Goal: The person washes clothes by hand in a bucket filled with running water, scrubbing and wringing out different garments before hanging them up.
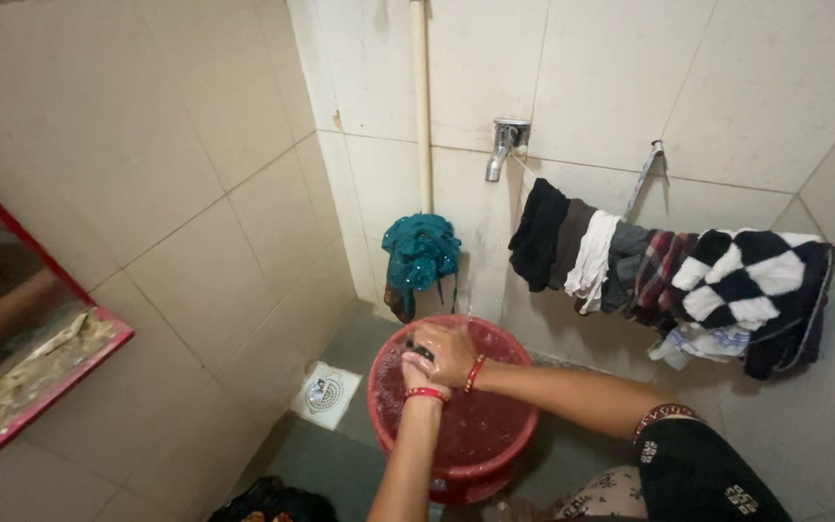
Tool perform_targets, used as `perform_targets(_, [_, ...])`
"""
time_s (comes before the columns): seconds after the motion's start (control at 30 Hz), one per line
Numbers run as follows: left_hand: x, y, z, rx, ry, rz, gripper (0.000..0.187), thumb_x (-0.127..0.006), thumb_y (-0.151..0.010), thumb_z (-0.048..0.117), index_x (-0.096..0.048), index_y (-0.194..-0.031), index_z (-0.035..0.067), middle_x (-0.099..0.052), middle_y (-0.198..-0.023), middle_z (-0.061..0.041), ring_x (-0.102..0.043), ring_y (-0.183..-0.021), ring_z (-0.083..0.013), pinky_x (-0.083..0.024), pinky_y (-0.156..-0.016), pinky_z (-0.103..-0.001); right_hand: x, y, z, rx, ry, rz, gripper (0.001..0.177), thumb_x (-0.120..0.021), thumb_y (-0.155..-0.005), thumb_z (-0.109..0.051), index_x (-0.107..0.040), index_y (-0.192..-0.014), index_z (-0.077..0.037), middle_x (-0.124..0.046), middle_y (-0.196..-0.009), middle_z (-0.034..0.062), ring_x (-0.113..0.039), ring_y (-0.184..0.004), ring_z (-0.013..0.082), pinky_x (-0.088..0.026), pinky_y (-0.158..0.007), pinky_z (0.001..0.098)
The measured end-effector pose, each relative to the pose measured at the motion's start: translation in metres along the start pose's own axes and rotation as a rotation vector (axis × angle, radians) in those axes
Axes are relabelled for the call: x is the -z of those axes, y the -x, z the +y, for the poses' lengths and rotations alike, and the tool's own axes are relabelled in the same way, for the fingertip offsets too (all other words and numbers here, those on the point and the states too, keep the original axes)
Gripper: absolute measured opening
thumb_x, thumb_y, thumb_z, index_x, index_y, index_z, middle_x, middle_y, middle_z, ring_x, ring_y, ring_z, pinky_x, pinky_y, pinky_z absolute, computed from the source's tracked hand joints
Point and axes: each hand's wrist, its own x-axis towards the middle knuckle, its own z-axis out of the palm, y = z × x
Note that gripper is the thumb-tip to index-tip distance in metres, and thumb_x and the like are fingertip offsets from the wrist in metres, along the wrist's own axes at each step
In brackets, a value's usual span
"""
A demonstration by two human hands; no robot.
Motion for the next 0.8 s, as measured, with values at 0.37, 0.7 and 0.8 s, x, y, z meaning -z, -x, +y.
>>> perform_targets(0.37, [0.010,-0.001,-0.008,-0.069,0.048,-0.157,0.041,-0.043,-0.098,0.036,-0.069,-0.116,0.009,-0.070,-0.114,-0.012,-0.067,-0.108,-0.0293,-0.053,-0.098,-0.047,-0.025,0.008,0.020,-0.013,-0.030,-0.031,0.029,-0.063,-0.092,-0.024,-0.066,-0.070,-0.006,-0.070,-0.073,0.0167,-0.069,-0.066,0.0365,-0.054,-0.059,0.0486])
perform_targets(0.7, [-0.007,0.014,-0.009,-0.008,0.014,-0.198,0.041,-0.045,-0.095,0.041,-0.066,-0.110,0.008,-0.068,-0.110,-0.015,-0.067,-0.106,-0.0312,-0.053,-0.097,-0.049,-0.008,0.006,0.016,0.037,-0.042,-0.004,0.031,-0.060,-0.100,-0.031,-0.066,-0.079,-0.009,-0.071,-0.082,0.0157,-0.068,-0.075,0.0366,-0.054,-0.068,0.0498])
perform_targets(0.8, [-0.027,0.036,-0.006,0.159,-0.092,-0.126,0.042,-0.047,-0.094,0.044,-0.066,-0.111,0.011,-0.068,-0.113,-0.013,-0.065,-0.106,-0.0310,-0.052,-0.097,-0.050,0.034,-0.019,0.019,-0.280,0.040,-0.385,0.047,-0.068,-0.092,-0.054,-0.065,-0.080,-0.008,-0.066,-0.090,0.0151,-0.064,-0.083,0.0317,-0.051,-0.073,0.0460])
